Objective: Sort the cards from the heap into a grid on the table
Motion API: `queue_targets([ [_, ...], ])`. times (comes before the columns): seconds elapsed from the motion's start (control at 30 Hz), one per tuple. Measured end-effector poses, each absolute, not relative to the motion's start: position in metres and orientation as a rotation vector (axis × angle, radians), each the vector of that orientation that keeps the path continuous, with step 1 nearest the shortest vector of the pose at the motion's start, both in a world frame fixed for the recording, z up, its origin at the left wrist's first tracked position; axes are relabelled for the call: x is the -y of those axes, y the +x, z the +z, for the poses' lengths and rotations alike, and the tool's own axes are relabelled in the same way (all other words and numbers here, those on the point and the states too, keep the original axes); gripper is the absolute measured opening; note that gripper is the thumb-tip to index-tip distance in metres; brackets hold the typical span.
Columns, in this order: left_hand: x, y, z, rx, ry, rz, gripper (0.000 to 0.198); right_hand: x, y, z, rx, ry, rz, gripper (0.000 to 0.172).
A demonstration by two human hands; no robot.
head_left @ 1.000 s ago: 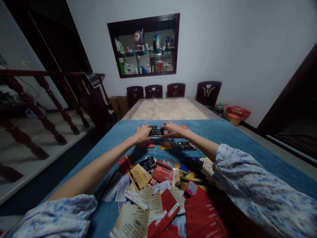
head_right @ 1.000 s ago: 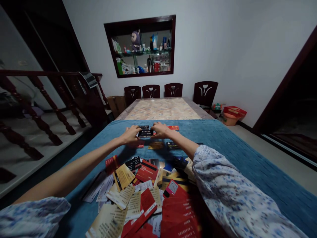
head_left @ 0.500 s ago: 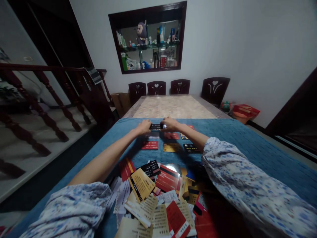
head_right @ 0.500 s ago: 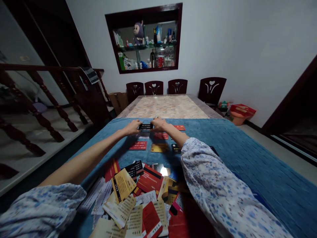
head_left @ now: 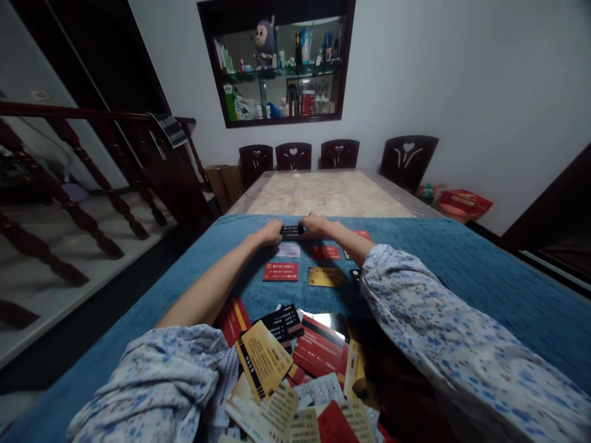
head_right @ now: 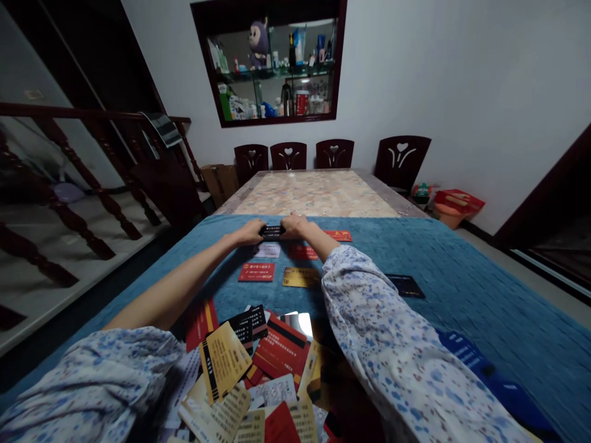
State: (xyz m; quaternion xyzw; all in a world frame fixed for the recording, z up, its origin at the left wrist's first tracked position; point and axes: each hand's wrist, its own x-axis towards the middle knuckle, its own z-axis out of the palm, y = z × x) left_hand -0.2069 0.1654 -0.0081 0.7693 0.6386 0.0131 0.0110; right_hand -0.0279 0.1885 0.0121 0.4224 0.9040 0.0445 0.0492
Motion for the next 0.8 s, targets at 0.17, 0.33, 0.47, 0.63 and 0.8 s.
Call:
queue_targets([
  [0.17,-0.171,-0.21,-0.01,-1.966,2.365,0.006,0.032,-0.195,-0.033,0.008,-2.725,1.281,0.083,0.042],
  [0.33,-0.175,-0.212,-0.01,-1.944,2.336,-0.019,0.032,-0.198,-0.039,0.005,-2.721,1.252,0.049,0.038],
  [0.47,-0.178,-0.213,-0.008,-1.918,2.316,-0.046,0.03,-0.196,-0.042,0.005,-2.746,1.22,0.022,0.039],
  [0.63,-0.178,-0.211,-0.009,-1.923,2.3,-0.048,0.027,-0.195,-0.045,0.003,-2.754,1.223,0.003,0.042],
  [0.8,-0.179,-0.208,-0.013,-1.943,2.298,-0.015,0.028,-0.195,-0.048,0.003,-2.741,1.252,-0.005,0.042],
])
